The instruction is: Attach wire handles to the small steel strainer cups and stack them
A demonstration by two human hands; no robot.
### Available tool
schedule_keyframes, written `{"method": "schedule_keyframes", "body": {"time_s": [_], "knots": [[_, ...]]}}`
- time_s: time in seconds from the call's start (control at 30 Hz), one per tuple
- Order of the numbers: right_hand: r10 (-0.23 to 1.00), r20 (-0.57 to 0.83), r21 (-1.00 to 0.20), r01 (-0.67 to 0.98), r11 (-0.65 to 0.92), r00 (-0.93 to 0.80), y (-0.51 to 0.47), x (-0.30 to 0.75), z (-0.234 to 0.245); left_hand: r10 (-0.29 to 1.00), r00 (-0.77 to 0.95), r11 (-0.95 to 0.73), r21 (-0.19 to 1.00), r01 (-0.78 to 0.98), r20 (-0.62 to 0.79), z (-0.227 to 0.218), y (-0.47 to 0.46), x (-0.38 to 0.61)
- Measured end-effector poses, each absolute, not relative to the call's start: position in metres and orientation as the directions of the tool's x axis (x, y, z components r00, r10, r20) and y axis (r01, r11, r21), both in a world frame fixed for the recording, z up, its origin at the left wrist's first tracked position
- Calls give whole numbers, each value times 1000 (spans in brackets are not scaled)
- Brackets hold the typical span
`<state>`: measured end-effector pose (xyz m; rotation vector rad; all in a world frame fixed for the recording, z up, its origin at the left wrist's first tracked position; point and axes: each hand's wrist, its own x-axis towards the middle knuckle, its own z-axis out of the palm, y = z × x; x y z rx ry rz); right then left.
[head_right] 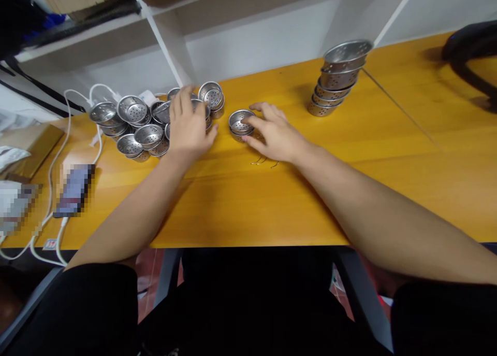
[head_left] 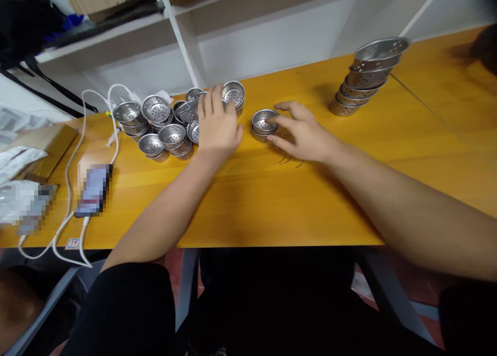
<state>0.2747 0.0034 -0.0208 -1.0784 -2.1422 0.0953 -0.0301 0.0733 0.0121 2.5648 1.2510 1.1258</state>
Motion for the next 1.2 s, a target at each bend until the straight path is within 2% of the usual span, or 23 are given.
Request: {"method": "schedule_keyframes", "body": {"time_s": [0.27, 0.5, 0.67, 0.8, 1.0, 1.2], "knots": [[739, 572, -373, 688, 622, -358, 3, 276, -23, 726, 395, -658, 400, 638, 563, -9, 116, -66], [735, 589, -392, 677, 623, -336, -2, 273, -13, 692, 415, -706, 432, 561, 591, 32, 97, -59], [722, 633, -451, 625, 638, -280, -16, 263, 6, 553, 561, -833, 404, 379, 615, 52, 59, -26], [724, 618, -480, 581, 657, -307, -25, 257, 12, 499, 643, -863, 397, 311, 581, 38, 44, -6], [746, 593, -548, 526, 650, -304, -23, 255, 9, 585, 565, -798, 536, 275, 581, 7, 53, -2], [754, 579, -590, 477, 651, -311, -27, 248, 7, 576, 572, -806, 523, 278, 584, -10, 55, 1]]}}
